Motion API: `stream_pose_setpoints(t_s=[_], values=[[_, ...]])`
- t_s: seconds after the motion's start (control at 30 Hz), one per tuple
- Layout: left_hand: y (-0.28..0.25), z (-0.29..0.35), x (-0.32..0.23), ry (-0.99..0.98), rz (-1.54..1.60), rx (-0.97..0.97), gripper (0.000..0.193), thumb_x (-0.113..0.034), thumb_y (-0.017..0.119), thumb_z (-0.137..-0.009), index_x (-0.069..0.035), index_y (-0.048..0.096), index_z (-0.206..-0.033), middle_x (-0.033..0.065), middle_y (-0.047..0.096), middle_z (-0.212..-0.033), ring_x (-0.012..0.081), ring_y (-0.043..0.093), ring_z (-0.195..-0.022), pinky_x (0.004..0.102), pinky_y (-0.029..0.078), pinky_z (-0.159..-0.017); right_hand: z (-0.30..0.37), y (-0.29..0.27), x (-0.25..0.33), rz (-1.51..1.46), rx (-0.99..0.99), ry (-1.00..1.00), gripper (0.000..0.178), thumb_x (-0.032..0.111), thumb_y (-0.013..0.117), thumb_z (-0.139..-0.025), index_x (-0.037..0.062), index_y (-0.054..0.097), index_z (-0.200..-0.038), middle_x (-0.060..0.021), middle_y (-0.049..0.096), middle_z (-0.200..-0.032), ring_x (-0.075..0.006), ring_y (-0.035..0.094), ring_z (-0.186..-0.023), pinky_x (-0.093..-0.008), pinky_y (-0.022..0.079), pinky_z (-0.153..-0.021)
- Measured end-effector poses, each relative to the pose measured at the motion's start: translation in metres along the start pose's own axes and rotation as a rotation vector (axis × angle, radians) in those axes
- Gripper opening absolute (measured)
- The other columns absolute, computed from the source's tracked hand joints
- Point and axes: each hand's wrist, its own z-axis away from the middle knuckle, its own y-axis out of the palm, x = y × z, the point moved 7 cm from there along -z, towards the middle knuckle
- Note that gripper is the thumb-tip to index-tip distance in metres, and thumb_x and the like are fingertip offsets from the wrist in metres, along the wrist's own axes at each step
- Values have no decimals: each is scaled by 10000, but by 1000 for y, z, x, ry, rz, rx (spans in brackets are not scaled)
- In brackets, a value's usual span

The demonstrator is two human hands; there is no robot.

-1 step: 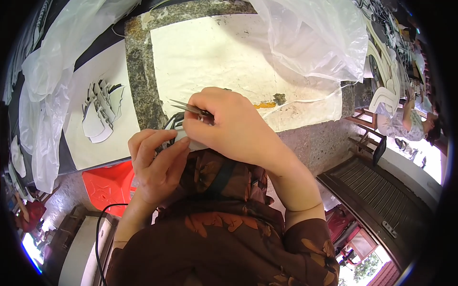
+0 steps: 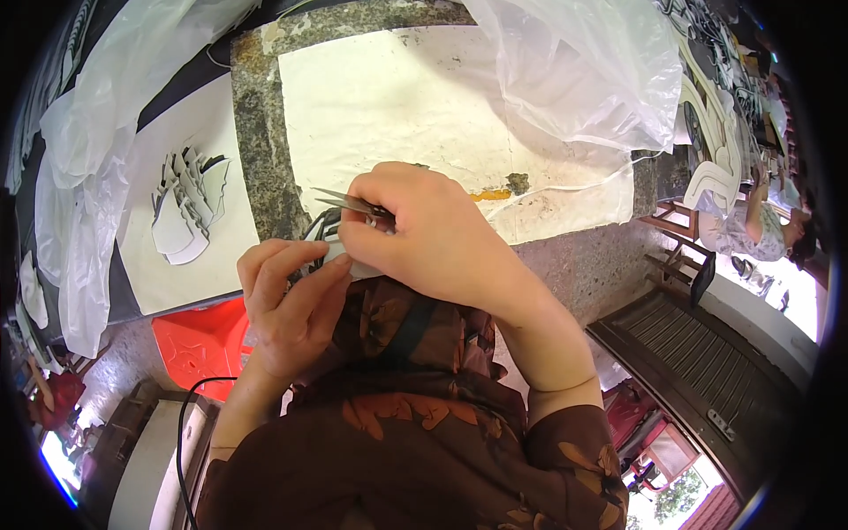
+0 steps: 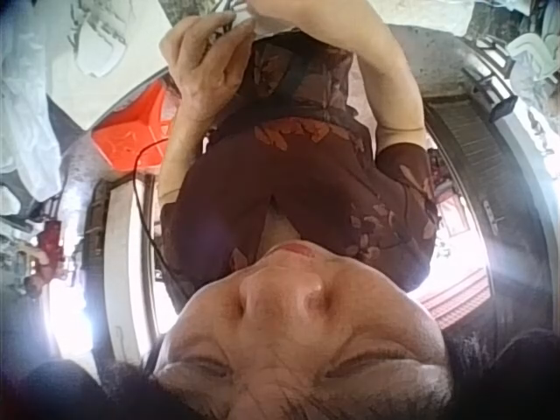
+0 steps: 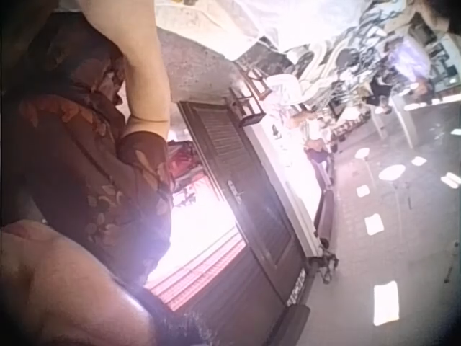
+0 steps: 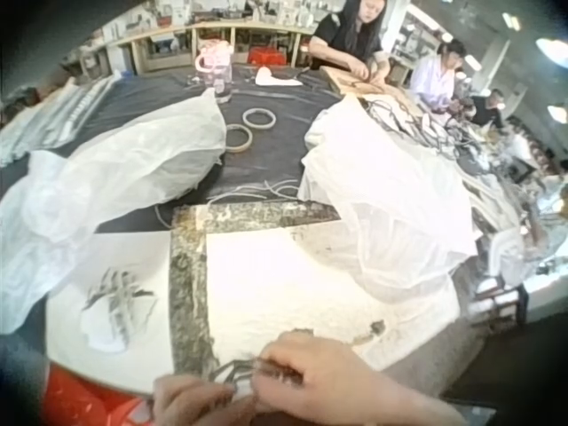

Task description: The recorder is manually assembling and preparing shoe upper components, using a small tool to guide and align the edges.

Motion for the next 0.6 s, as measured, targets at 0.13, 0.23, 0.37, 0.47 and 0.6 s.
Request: stream_pose_setpoints(t_s=[0.13, 0.23, 0.37, 0.47, 0.6], values=[[0, -1, 0, 9, 8, -9, 323, -69, 837, -689, -110, 789, -1006, 19, 671, -1107, 241, 580, -1014, 389, 442, -866, -1, 4, 2, 71, -11, -38, 134, 120, 695, -853, -2, 651, -890, -101, 590, -811, -190, 571, -696, -325, 463, -652], [0, -2, 0, 11, 4, -13, 322, -67, 839, -685, -110, 787, -999, 15, 675, -1097, 238, 583, -1008, 386, 441, -864, -1, 4, 4, 138, -32, -57, 136, 121, 692, -847, -2, 650, -890, -116, 596, -811, -225, 588, -698, -344, 470, -649], [0, -2, 0, 9, -1, -16, 316, -79, 833, -699, -118, 783, -1009, 19, 689, -1146, 243, 588, -1027, 393, 437, -882, -1, 4, 6, 187, -46, -76, 140, 125, 691, -839, 1, 650, -889, -130, 601, -807, -266, 604, -706, -366, 480, -655], [2, -3, -1, 17, -51, 20, 309, -102, 818, -728, -124, 776, -1033, 21, 694, -1202, 252, 591, -1056, 407, 429, -914, -1, 4, 6, 202, -61, -91, 142, 130, 693, -834, 7, 651, -891, -133, 602, -802, -291, 608, -711, -380, 486, -661], [2, -3, 0, -3, -61, 59, 298, -125, 801, -752, -134, 767, -1048, 20, 694, -1226, 260, 592, -1080, 420, 417, -941, -1, 2, 7, 221, -36, -86, 148, 143, 705, -847, 13, 655, -899, -130, 612, -811, -303, 614, -720, -383, 488, -665]])
